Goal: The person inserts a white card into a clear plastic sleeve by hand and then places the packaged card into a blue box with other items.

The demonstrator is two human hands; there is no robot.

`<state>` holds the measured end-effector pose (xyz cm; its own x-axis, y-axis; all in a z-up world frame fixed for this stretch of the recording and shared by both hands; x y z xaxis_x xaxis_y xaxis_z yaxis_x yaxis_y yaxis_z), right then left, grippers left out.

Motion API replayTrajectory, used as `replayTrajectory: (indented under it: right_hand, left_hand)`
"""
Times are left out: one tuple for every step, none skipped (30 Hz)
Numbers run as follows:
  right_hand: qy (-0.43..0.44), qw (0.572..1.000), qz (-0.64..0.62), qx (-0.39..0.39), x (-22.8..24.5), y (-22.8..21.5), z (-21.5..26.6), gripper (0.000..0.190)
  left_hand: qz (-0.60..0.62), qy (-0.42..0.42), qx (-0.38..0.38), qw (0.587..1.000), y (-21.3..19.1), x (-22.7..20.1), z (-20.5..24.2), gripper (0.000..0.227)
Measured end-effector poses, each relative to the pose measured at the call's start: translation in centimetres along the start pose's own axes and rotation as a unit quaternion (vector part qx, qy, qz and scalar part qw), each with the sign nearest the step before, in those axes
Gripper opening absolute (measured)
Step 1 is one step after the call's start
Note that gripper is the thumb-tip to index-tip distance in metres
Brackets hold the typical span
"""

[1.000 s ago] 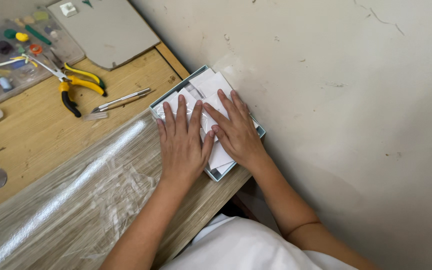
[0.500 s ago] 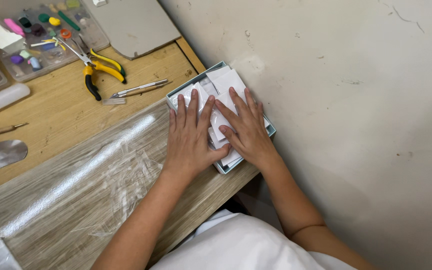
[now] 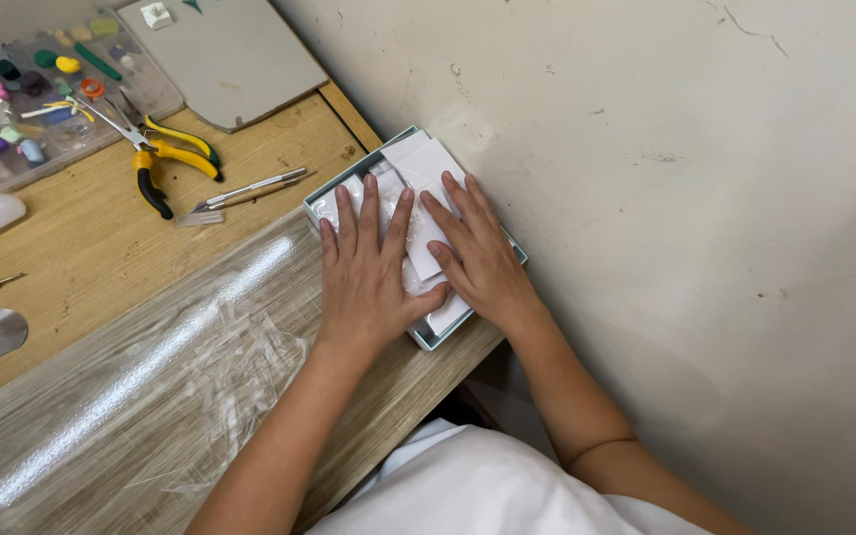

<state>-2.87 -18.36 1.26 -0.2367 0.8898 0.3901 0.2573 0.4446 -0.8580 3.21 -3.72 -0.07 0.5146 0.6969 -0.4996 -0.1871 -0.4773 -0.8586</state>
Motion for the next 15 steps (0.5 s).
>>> replayTrajectory:
  right_hand:
    - [0.000, 1.000, -0.001, 0.001, -0.1, 0.1, 0.1, 0.051]
    - [-0.009, 1.000, 0.005, -0.012, -0.2, 0.1, 0.1, 0.051]
    - [-0.017, 0.999, 0.011, -0.025, -0.2, 0.0, 0.2, 0.051]
    - [-0.017, 1.000, 0.010, -0.025, -0.2, 0.0, 0.1, 0.051]
    - [-0.017, 0.999, 0.005, -0.032, -0.1, -0.1, 0.1, 0.051]
    - [-0.016, 0.999, 0.000, -0.039, -0.1, -0.2, 0.1, 0.052]
    - [-0.016, 0.999, 0.000, -0.039, 0.1, -0.3, 0.1, 0.052]
    - [-0.011, 0.999, -0.005, -0.037, 0.2, -0.4, 0.1, 0.052]
    - [-0.006, 0.999, -0.010, -0.035, 0.3, -0.4, 0.1, 0.053]
    - [-0.006, 0.999, -0.010, -0.035, 0.5, -0.5, 0.1, 0.053]
    - [-0.007, 0.999, -0.013, -0.035, 0.6, -0.6, 0.1, 0.052]
    - [-0.007, 0.999, -0.016, -0.036, 0.8, -0.6, 0.0, 0.052]
    - [-0.008, 0.999, -0.016, -0.037, 0.9, -0.6, 0.1, 0.052]
    - [-0.008, 0.999, -0.013, -0.041, 0.9, -0.7, 0.1, 0.052]
    - [-0.007, 0.999, -0.010, -0.046, 0.9, -0.7, 0.1, 0.053]
  left_hand:
    - [0.000, -0.001, 0.000, 1.000, 0.0, 0.0, 0.1, 0.115]
    - [0.003, -0.001, -0.002, 1.000, -0.1, 0.0, 0.1, 0.116]
    - [0.006, -0.001, -0.004, 1.000, -0.2, -0.1, 0.1, 0.116]
    - [0.006, -0.001, -0.003, 1.000, -0.2, 0.0, 0.1, 0.116]
    - [0.009, -0.001, -0.007, 1.000, -0.2, 0.0, 0.1, 0.117]
    - [0.013, -0.001, -0.010, 1.000, -0.3, 0.0, 0.2, 0.118]
    - [0.013, 0.000, -0.010, 1.000, -0.2, 0.0, 0.2, 0.118]
    - [0.016, -0.003, -0.006, 1.000, -0.1, 0.0, 0.2, 0.118]
    - [0.020, -0.006, -0.003, 1.000, -0.1, 0.1, 0.2, 0.119]
    - [0.020, -0.006, -0.003, 1.000, -0.1, 0.1, 0.2, 0.119]
    - [0.015, -0.005, -0.005, 1.000, -0.2, 0.1, 0.3, 0.120]
    - [0.009, -0.003, -0.008, 1.000, -0.3, 0.1, 0.3, 0.122]
    - [0.009, -0.003, -0.009, 1.000, -0.4, 0.1, 0.5, 0.122]
    - [0.013, -0.004, -0.008, 1.000, -0.5, 0.1, 0.5, 0.122]
    - [0.018, -0.005, -0.007, 1.000, -0.6, 0.1, 0.6, 0.122]
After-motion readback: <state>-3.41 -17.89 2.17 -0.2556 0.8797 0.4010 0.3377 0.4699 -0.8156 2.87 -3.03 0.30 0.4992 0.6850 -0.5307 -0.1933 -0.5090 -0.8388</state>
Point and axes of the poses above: each hand's wrist, its own z-axis away from the middle knuckle, its own y-axis out of the palm, x = y × z, the point moved 4 cm from there along -z, towards the middle knuckle, and after that the axes turned 9 degrees about -y, right-handed, at the moved point
